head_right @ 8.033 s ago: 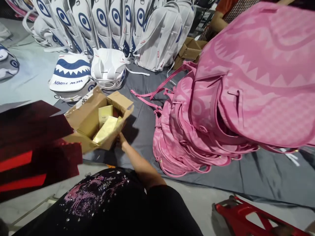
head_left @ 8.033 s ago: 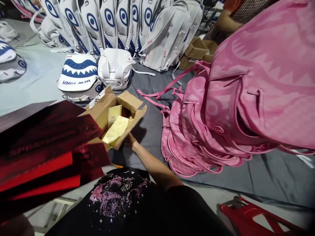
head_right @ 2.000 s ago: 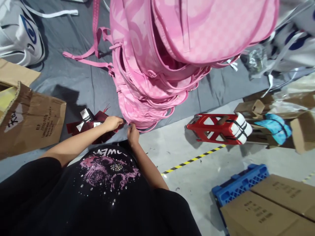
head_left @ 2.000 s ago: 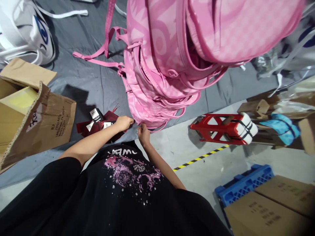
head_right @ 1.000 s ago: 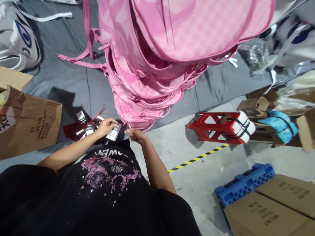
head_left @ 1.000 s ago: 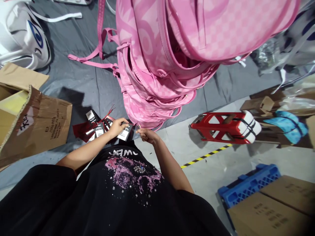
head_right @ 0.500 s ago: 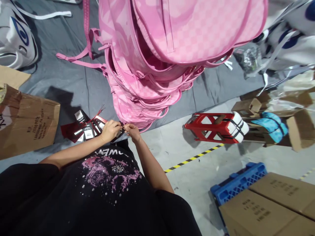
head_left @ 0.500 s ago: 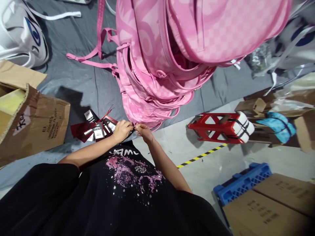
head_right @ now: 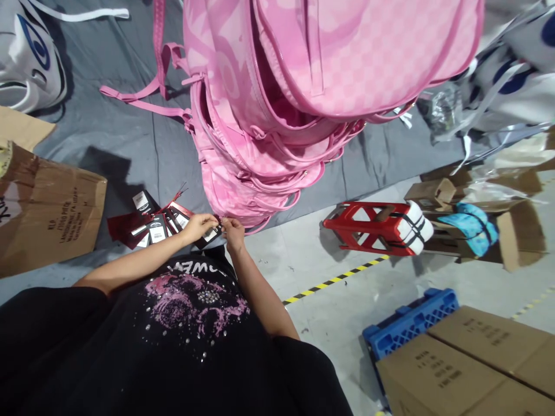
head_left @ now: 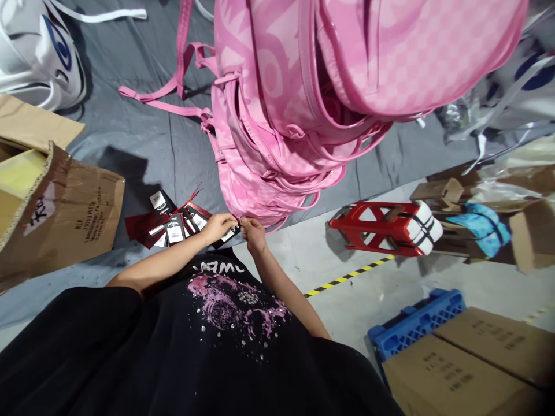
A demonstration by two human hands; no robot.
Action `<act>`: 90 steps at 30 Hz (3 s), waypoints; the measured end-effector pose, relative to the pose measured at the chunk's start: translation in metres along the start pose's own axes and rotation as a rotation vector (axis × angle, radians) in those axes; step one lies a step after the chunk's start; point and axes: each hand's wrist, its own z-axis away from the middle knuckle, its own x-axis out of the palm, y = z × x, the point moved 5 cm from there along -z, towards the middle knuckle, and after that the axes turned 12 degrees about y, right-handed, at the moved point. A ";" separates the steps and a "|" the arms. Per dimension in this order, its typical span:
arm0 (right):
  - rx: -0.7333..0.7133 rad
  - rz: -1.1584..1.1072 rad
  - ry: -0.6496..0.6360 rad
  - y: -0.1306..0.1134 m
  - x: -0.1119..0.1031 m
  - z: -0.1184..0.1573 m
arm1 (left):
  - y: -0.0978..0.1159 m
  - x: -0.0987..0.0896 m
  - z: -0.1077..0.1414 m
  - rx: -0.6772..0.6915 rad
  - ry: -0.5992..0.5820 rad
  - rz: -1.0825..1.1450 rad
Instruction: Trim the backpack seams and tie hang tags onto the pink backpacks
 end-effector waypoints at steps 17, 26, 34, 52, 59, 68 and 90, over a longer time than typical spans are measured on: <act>-0.188 0.007 0.010 0.004 0.002 0.003 | -0.001 0.003 0.001 -0.108 -0.088 -0.056; -0.275 0.069 -0.028 0.005 0.003 0.004 | -0.014 0.012 0.002 -0.178 -0.144 -0.054; -0.293 0.093 -0.071 0.007 0.003 0.003 | -0.021 0.015 0.002 -0.213 -0.143 -0.103; -0.293 0.113 -0.013 0.012 0.004 0.003 | -0.008 0.010 0.016 -0.223 -0.154 -0.089; -0.274 0.120 -0.022 0.013 0.001 0.004 | -0.004 0.011 0.015 -0.293 -0.077 -0.186; -0.235 0.111 -0.013 0.021 0.004 0.003 | -0.006 0.008 0.018 -0.383 -0.070 -0.213; -0.222 0.158 0.029 0.017 0.003 0.002 | 0.000 0.008 0.019 -0.348 -0.094 -0.200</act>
